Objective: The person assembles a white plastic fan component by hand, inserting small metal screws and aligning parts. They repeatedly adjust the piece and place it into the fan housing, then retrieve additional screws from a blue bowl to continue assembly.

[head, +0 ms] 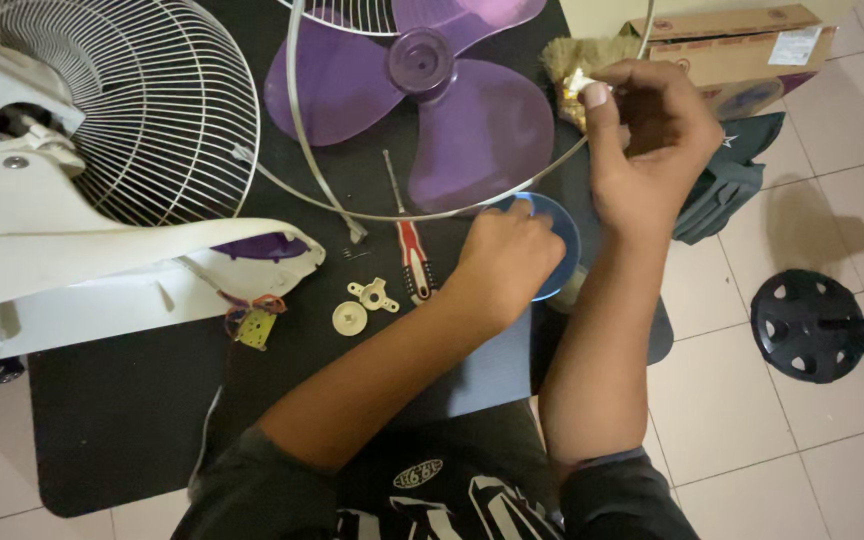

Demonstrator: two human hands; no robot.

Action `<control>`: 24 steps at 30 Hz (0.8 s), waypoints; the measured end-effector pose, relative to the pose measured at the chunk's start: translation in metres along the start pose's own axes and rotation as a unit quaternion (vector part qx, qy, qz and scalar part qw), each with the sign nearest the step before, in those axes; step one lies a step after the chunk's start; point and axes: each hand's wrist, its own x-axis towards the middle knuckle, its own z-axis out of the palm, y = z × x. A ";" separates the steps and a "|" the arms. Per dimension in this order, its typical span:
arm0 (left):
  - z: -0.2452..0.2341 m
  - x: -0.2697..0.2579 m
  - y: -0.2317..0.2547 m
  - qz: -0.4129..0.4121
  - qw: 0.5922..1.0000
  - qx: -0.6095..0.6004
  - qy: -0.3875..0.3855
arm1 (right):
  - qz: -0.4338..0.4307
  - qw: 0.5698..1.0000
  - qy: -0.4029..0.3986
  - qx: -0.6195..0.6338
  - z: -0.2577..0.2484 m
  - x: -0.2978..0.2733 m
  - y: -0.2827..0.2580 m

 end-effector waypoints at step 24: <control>-0.115 -0.061 -0.029 -0.179 0.825 -0.478 0.243 | 0.145 0.844 -0.136 0.498 0.031 -0.013 -0.032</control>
